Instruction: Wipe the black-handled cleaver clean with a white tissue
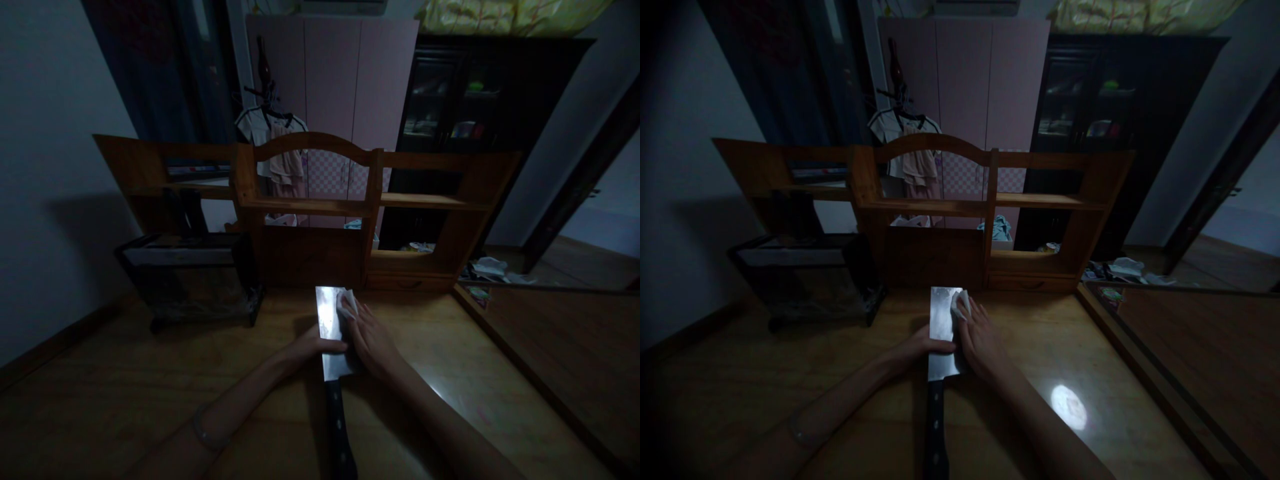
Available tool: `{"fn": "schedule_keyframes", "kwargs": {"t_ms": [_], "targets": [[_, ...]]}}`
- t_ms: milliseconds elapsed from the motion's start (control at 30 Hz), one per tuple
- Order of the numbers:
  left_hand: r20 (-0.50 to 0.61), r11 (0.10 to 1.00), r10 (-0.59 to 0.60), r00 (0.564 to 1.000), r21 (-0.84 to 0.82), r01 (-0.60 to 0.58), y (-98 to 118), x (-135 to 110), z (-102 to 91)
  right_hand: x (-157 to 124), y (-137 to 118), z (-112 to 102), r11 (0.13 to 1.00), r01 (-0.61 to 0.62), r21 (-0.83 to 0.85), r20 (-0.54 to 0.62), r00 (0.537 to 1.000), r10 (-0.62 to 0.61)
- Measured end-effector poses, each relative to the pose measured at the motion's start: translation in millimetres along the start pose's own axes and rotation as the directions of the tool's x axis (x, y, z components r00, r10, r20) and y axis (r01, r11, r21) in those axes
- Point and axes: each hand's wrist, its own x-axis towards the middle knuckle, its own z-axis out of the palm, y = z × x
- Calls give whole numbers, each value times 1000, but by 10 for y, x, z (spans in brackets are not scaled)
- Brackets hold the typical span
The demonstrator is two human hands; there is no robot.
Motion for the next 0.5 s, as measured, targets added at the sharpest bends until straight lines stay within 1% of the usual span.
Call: {"fn": "schedule_keyframes", "kwargs": {"t_ms": [100, 167, 267, 333, 367, 433, 500], "targets": [[-84, 998, -45, 995, -54, 41, -65, 53, -17, -9, 51, 32, 999, -45, -18, -40, 998, 45], [-130, 985, -78, 988, -165, 56, -104, 106, -28, -14, 83, 34, 997, -73, -41, -64, 996, 70], [-108, 925, -81, 991, -379, 35, -125, 175, -42, -14, 70, -13, 996, -54, -67, -67, 997, 50], [-92, 881, -51, 994, -473, 2, -120, 197, -54, -11, -10, -73, 998, 16, -66, -40, 999, -18], [-93, 864, -36, 995, -504, -15, -119, 203, -62, -10, -70, -106, 996, 72, -60, -14, 997, -73], [-101, 841, -23, 995, -540, -36, -127, 208, -81, -11, -208, -166, 982, 181, -49, 59, 982, -178], [-114, 837, -25, 993, -545, -41, -148, 213, -101, -14, -327, -203, 964, 265, -24, 137, 956, -259]]}}
